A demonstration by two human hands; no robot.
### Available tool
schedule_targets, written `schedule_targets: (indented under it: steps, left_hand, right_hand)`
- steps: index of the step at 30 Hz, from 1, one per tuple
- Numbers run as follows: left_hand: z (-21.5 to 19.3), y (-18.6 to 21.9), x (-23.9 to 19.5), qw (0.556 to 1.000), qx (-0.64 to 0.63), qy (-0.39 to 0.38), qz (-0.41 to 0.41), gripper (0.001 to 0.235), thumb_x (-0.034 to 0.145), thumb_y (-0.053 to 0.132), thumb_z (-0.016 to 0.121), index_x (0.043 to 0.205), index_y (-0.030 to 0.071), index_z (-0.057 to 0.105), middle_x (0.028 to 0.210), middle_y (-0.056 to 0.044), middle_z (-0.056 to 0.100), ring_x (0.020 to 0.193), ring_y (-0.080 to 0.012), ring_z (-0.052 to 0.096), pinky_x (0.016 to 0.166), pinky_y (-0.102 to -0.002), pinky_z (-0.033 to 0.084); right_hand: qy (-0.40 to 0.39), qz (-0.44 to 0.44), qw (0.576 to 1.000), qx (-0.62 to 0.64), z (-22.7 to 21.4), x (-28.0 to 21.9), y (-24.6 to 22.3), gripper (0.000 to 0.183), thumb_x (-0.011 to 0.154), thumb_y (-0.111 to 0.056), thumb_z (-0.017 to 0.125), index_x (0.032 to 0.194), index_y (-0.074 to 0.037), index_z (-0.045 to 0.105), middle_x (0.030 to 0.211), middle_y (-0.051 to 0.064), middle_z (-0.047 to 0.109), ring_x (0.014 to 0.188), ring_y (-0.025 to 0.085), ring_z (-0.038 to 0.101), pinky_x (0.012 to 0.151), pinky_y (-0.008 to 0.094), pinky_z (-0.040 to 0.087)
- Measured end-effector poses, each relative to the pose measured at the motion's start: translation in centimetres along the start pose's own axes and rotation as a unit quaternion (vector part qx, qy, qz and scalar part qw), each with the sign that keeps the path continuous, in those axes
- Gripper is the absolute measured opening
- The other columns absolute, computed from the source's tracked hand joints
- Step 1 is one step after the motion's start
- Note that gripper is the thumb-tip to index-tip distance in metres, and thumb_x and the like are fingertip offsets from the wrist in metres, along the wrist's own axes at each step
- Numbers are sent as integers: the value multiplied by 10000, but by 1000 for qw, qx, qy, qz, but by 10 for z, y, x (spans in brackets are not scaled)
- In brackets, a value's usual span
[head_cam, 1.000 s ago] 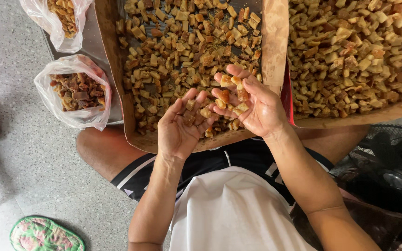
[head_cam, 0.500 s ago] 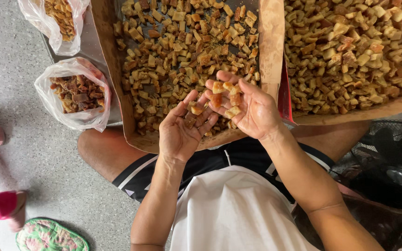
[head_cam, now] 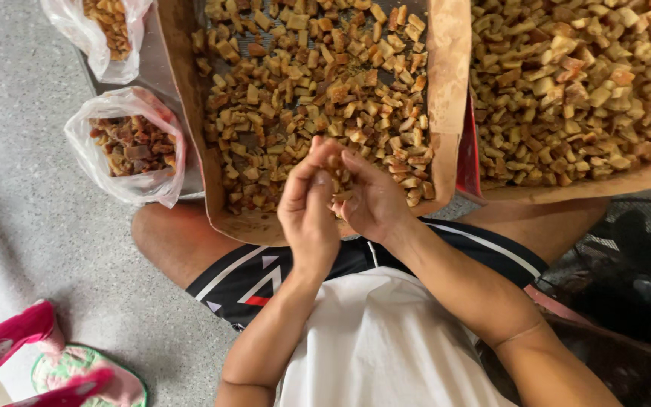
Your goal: The person sits on the floor and sorts small, cubed food items from a large cardboard tray into smaller plastic bags. They scoop the items with both hands, inspect them, and transfer them into the bags placed to the left.
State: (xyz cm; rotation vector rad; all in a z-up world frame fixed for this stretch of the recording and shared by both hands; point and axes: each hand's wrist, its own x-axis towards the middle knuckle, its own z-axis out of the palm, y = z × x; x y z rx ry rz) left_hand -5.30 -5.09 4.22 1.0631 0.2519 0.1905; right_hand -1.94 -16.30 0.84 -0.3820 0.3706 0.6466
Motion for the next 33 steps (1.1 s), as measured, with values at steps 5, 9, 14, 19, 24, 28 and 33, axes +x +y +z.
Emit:
schedule_targets:
  steps: [5,9,14,19,24,28,33]
  left_hand:
    - [7,5,-5,984,140,-33,107,255,1094,-92,471,1249,-22,661,1344,-120,637,1477,-229,523,1274,-349,401]
    - [8,12,-9,985,144,-46,79,201,1098,-76,513,1214,-21,668,1337,-117,654,1330,-212,607,1197,-337,468]
    - [-3,24,-8,994,71,-56,64,159,1125,-45,544,1218,-26,672,1244,-118,680,1277,-205,653,1174,-316,498]
    - [-41,49,17,981,194,6,-29,206,1065,27,616,1248,-41,681,1171,-144,736,1054,-174,685,918,-286,538]
    - [-53,65,17,829,533,-140,-92,578,867,276,804,1368,57,617,1198,-154,673,999,-230,732,820,-366,611]
    - [-32,33,12,744,633,-214,-14,1032,690,469,933,1505,79,434,1337,-275,519,1019,-394,680,802,-466,598]
    - [-3,-2,24,678,709,-194,-38,974,735,409,893,1525,162,379,1367,-337,398,971,-496,653,708,-475,613]
  right_hand:
    - [-58,28,994,91,-12,7,8,278,1192,-299,522,1230,-51,641,1051,45,715,927,115,694,804,256,591]
    - [42,32,993,109,-4,8,-2,302,1086,-272,512,1205,-22,633,1002,58,718,929,144,728,854,279,617]
    - [-31,-10,998,56,12,3,-22,278,1035,-307,586,1126,-51,645,1047,119,733,962,236,739,825,434,668]
    - [-72,-73,993,54,2,-15,-87,177,1087,-193,620,1061,-20,643,1052,188,715,914,279,744,779,380,666]
    - [45,-373,887,-268,-17,-49,-177,147,1023,-112,671,1131,-11,664,1075,223,698,915,301,708,775,424,625]
    - [204,-471,282,-811,-34,-64,-217,308,979,53,715,1284,43,673,1361,341,563,1283,456,513,1044,620,479]
    - [181,-403,368,-818,-36,-58,-180,259,1095,-74,759,1340,-49,678,1529,218,537,1538,378,444,1303,545,397]
